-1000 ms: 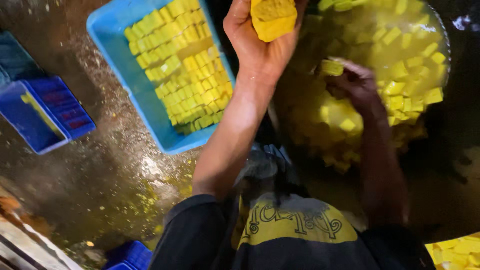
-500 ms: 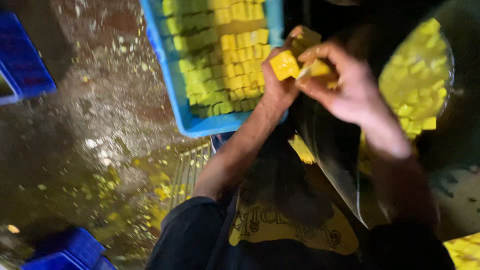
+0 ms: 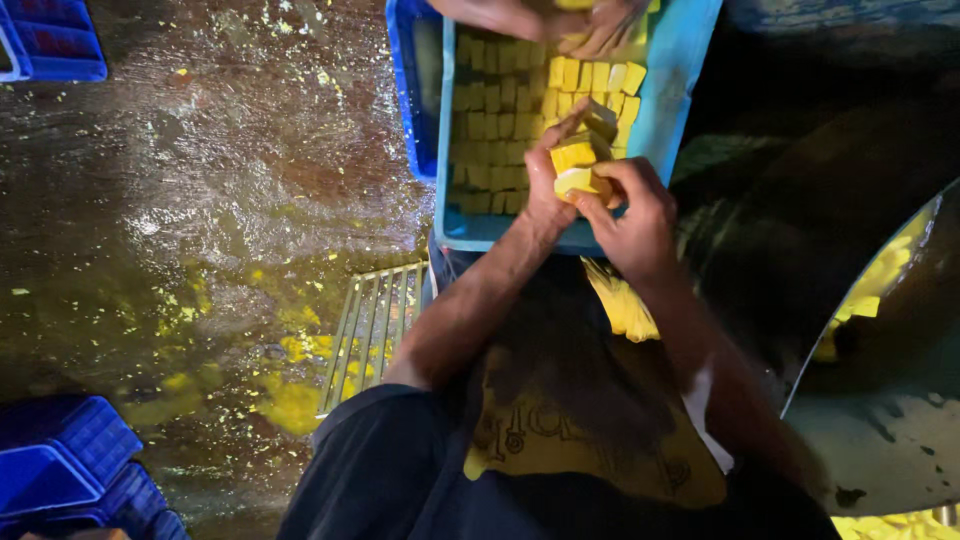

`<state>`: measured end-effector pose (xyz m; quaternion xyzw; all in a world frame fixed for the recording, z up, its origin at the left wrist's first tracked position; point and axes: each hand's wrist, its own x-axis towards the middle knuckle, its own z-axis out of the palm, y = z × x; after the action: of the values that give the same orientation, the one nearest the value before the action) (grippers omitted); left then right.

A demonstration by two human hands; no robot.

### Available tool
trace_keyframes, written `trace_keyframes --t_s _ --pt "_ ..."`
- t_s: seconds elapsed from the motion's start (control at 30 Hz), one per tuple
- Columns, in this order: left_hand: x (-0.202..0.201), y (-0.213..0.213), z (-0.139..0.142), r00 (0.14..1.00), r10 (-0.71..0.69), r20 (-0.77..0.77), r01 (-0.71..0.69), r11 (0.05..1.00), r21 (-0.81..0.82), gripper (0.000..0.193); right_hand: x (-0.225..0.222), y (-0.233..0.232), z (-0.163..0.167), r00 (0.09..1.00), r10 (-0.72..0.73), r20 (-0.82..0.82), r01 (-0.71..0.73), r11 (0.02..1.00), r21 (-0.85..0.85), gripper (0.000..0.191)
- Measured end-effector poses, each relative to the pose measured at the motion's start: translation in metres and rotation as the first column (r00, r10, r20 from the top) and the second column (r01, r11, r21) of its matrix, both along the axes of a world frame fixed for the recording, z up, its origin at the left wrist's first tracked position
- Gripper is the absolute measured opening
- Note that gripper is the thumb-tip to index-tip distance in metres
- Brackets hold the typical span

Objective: The person scoops yellow tofu cubes by hand from a large water-filled vat and places them one at a time into a blue plastic tray, arranging the cubes in rows. They occasionally reach across the tray to reposition cubes and continue transferring more cubes from the vat.

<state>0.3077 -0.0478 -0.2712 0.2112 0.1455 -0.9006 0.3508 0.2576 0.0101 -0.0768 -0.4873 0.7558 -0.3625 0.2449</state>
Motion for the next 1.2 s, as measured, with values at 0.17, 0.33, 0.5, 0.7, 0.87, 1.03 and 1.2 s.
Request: trace_keyframes --t_s 0.17,0.33,0.5,0.7,0.87,1.03,1.2 --pt "0.038 -0.006 -0.003 0.994 -0.104 -0.04 0.096 0.982 -0.163 0.049 0.001 -0.02 0.002 0.985 0.117 -0.13 -0.116 0.993 0.016 0.054" --pt "0.042 0.009 -0.008 0.981 -0.185 -0.063 0.192 0.97 0.147 0.059 -0.009 -0.028 -0.052 0.895 0.423 0.142 -0.435 0.897 0.073 0.099" --pt "0.021 0.004 -0.02 0.977 -0.118 0.178 0.103 0.99 0.093 0.076 -0.031 -0.015 -0.116 0.725 0.049 0.687 -0.29 0.926 0.241 0.064" --pt "0.036 -0.075 -0.051 0.032 0.298 0.954 0.923 0.358 -0.143 0.079 -0.072 -0.031 -0.163 0.153 -0.184 0.971 -0.116 0.972 0.203 0.051" --pt "0.042 -0.125 -0.069 -0.046 0.606 0.794 0.997 -0.024 0.076 0.075 -0.089 -0.061 -0.183 -0.154 -0.281 0.947 -0.04 0.96 0.278 0.051" --pt "0.034 -0.12 -0.076 -0.082 0.667 0.741 0.98 -0.081 0.181 0.072 -0.092 -0.079 -0.196 -0.27 -0.424 0.864 -0.012 0.899 0.437 0.053" --pt "0.026 -0.111 -0.081 -0.086 0.665 0.742 0.969 -0.117 0.218 0.071 -0.093 -0.095 -0.199 -0.068 -0.316 0.946 -0.117 0.945 0.307 0.05"
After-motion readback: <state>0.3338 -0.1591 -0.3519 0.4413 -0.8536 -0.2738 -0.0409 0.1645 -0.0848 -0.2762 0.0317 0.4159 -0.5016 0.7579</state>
